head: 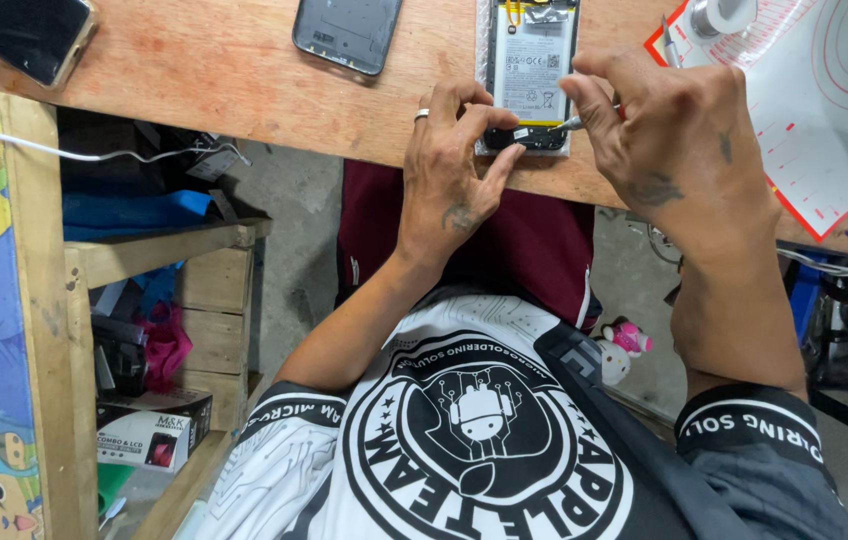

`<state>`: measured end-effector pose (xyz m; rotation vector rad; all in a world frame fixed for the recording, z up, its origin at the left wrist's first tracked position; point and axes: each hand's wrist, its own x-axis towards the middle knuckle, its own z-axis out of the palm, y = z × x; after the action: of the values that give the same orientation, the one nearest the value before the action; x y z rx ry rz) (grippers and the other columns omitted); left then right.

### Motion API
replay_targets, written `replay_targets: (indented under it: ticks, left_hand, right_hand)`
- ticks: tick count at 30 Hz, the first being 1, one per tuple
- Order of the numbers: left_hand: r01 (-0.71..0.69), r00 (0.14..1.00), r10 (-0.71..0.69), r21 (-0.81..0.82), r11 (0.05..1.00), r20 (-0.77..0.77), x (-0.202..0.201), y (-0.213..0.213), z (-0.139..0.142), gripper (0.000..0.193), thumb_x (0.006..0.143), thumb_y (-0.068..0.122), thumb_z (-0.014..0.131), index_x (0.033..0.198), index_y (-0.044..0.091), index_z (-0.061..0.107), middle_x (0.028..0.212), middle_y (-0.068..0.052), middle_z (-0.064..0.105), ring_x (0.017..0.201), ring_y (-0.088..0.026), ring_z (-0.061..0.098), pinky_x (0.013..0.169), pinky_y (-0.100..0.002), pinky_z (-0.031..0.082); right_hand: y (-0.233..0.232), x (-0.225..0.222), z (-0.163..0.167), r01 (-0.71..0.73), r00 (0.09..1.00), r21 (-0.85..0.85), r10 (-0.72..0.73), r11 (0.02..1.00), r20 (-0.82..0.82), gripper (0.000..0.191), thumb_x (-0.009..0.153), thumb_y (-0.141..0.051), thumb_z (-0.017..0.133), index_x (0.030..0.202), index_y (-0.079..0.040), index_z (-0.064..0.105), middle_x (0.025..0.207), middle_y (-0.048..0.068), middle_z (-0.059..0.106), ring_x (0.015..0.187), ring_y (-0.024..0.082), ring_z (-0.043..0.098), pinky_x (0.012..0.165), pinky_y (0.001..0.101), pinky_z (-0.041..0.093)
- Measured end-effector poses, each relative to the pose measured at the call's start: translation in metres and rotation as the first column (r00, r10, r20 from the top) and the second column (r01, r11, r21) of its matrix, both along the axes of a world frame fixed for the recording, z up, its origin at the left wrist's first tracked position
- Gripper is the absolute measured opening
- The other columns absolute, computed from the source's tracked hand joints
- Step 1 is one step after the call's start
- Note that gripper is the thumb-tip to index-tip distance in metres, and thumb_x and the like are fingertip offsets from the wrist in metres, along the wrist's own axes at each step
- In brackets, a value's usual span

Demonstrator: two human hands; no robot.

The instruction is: The person uses a screwdriver to tighten screws on the internal frame of a disassembled smartphone. After securing the components, the person aligns and snaps the back cover onto the phone body, completing the reassembly.

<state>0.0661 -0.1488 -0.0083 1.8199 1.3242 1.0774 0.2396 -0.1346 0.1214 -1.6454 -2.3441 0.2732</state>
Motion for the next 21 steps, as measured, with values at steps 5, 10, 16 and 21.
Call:
replay_targets:
  ticks: [5,10,16,21]
  left_hand:
    - [-0.012,1.0,0.012,0.007,1.0,0.016,0.0,0.0,0.0,0.026,0.084,0.013,0.084,0.105,0.007,0.07,0.121,-0.006,0.055,0.107,-0.025,0.061,0.094,-0.038,0.054]
    - [-0.021,1.0,0.021,0.012,1.0,0.006,0.0,0.001,0.0,0.026,0.084,0.014,0.084,0.105,0.007,0.07,0.121,-0.007,0.056,0.106,-0.026,0.062,0.092,-0.039,0.053]
    - [-0.019,1.0,0.019,0.019,1.0,0.005,0.0,0.002,0.008,0.026,0.084,0.013,0.084,0.105,0.007,0.071,0.121,-0.008,0.056,0.104,-0.027,0.062,0.09,-0.039,0.052]
    - [0.018,0.999,-0.022,0.112,0.994,0.029,-0.007,0.002,0.011,0.029,0.083,0.011,0.083,0.107,0.005,0.069,0.118,-0.009,0.057,0.106,-0.03,0.062,0.092,-0.041,0.053]
  right_hand:
    - [-0.001,0.005,0.005,-0.14,0.984,0.138,0.153,0.98,-0.088,0.021,0.09,0.0,0.075,0.103,0.012,0.063,0.076,0.023,0.063,0.07,0.034,0.065,0.063,0.0414,0.052]
    - [0.003,0.004,-0.001,-0.174,0.975,0.138,0.19,0.975,-0.113,0.012,0.097,0.004,0.07,0.109,0.005,0.066,0.083,0.018,0.066,0.075,0.031,0.067,0.068,0.0393,0.053]
    - [-0.002,0.003,0.007,-0.146,0.985,0.109,0.155,0.983,-0.074,0.026,0.092,-0.005,0.08,0.101,0.009,0.061,0.082,0.021,0.064,0.074,0.036,0.066,0.064,0.0427,0.052]
    - [-0.002,0.002,0.006,-0.161,0.977,0.048,0.166,0.986,-0.137,0.022,0.094,-0.001,0.081,0.099,0.007,0.061,0.091,0.018,0.066,0.077,0.028,0.068,0.068,0.0371,0.054]
